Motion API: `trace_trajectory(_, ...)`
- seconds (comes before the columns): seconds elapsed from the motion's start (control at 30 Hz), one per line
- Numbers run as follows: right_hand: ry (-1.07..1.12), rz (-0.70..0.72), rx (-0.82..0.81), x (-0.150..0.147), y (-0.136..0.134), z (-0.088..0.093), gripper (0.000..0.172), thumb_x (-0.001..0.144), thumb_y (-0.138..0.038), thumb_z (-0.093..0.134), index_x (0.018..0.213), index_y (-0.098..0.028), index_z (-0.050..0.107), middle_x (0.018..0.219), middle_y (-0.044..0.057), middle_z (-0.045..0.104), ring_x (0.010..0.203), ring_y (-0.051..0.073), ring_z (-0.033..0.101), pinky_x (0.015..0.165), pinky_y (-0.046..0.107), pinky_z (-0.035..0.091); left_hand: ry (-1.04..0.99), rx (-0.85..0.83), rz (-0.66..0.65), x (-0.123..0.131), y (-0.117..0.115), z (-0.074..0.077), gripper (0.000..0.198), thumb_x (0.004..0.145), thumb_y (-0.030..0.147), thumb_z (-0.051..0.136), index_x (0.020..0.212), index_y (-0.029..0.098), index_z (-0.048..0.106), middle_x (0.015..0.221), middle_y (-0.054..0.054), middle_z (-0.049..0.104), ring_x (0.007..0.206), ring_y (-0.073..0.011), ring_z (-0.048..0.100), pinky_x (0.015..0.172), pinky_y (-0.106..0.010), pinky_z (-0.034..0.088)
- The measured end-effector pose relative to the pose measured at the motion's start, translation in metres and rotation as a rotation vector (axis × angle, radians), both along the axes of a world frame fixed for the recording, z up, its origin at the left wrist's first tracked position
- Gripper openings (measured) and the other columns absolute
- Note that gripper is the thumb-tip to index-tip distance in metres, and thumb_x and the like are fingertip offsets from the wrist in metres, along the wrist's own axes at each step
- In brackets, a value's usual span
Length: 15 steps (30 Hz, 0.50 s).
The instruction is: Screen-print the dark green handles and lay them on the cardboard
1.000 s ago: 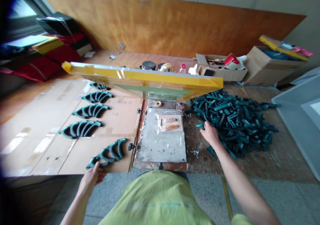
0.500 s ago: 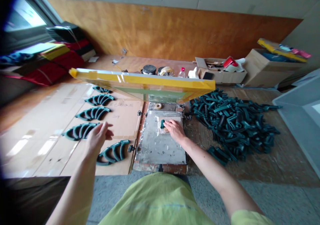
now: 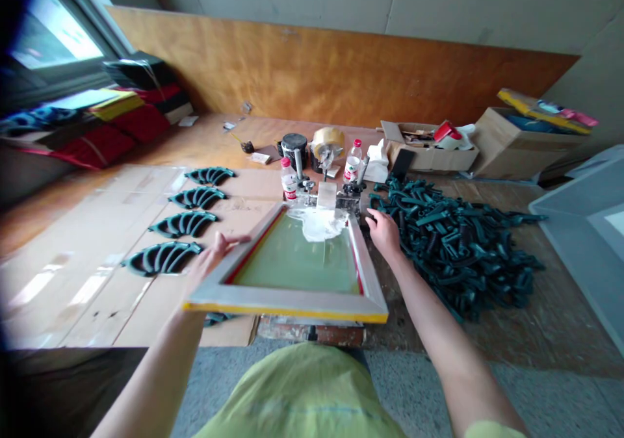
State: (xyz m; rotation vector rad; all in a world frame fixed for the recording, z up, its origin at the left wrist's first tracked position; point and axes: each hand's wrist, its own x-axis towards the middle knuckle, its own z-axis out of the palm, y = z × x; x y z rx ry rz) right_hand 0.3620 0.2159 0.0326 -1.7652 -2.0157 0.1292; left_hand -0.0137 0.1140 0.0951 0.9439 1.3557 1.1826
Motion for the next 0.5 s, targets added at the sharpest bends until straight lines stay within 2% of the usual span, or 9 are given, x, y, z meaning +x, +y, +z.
trace_trajectory(0.07,0.031,0.079,0.104,-0.014,0.016,0.014,0.046,0.089,-0.026,0.051,0.134,-0.018,0.051,0.131,0.013,0.056,0.12,0.027,0.052,0.101,0.044,0.044,-0.021,-0.154,-0.056,-0.002,-0.021,-0.034,0.064,0.074,0.065,0.061,0.117,0.018,0.065,0.081,-0.003,0.07,0.066,-0.0169,0.064,0.056,-0.024,0.048)
trace_trajectory(0.13,-0.003,0.196,0.155,-0.04,0.029,0.025,0.055,0.083,-0.023,0.062,0.136,-0.017,0.049,0.136,0.014,0.051,0.125,0.027,0.047,0.105,0.042,0.041,-0.045,-0.206,-0.064,0.0,-0.032,-0.068,0.079,0.07,0.06,0.069,0.135,0.019,0.051,0.08,-0.001,0.069,0.065,-0.0169,0.064,0.058,-0.025,0.049)
trace_trajectory(0.17,-0.053,0.236,0.142,-0.054,0.035,0.028,0.057,0.08,-0.022,0.066,0.134,-0.016,0.049,0.134,0.014,0.052,0.125,0.028,0.047,0.104,0.042,0.041,-0.044,-0.211,-0.056,0.001,-0.034,-0.083,0.086,0.069,0.059,0.071,0.14,0.02,0.044,0.078,-0.001,0.069,0.064,-0.0168,0.063,0.058,-0.025,0.049)
trace_trajectory(0.23,-0.172,0.266,0.049,-0.078,0.041,0.03,0.05,0.078,-0.019,0.067,0.126,-0.016,0.055,0.124,0.014,0.058,0.117,0.028,0.052,0.097,0.04,0.045,-0.018,-0.209,-0.03,0.003,-0.034,-0.104,0.092,0.069,0.059,0.071,0.144,0.018,0.038,0.074,0.0,0.067,0.062,-0.0165,0.063,0.057,-0.025,0.049)
trace_trajectory(0.3,-0.259,0.261,-0.063,-0.093,0.04,0.026,0.034,0.079,-0.019,0.065,0.112,-0.017,0.061,0.107,0.012,0.066,0.101,0.026,0.06,0.084,0.035,0.049,0.014,-0.206,-0.02,0.005,-0.032,-0.114,0.088,0.07,0.059,0.069,0.142,0.018,0.041,0.075,0.0,0.067,0.062,-0.0161,0.062,0.056,-0.024,0.048)
trace_trajectory(0.4,-0.316,0.279,-0.136,-0.097,0.022,0.012,0.014,0.082,-0.019,0.059,0.095,-0.017,0.065,0.089,0.01,0.069,0.083,0.023,0.063,0.073,0.032,0.049,0.028,-0.21,-0.035,0.004,-0.031,-0.114,0.079,0.072,0.058,0.068,0.137,0.018,0.048,0.079,-0.002,0.068,0.066,-0.0168,0.064,0.059,-0.025,0.049)
trace_trajectory(0.5,-0.346,0.459,-0.097,-0.084,-0.009,0.002,0.017,0.082,-0.01,0.052,0.09,-0.017,0.066,0.089,0.009,0.069,0.087,0.022,0.062,0.075,0.031,0.046,0.019,-0.205,-0.038,0.003,-0.033,-0.112,0.076,0.072,0.058,0.068,0.133,0.017,0.053,0.078,-0.003,0.068,0.071,-0.0187,0.065,0.063,-0.026,0.05)
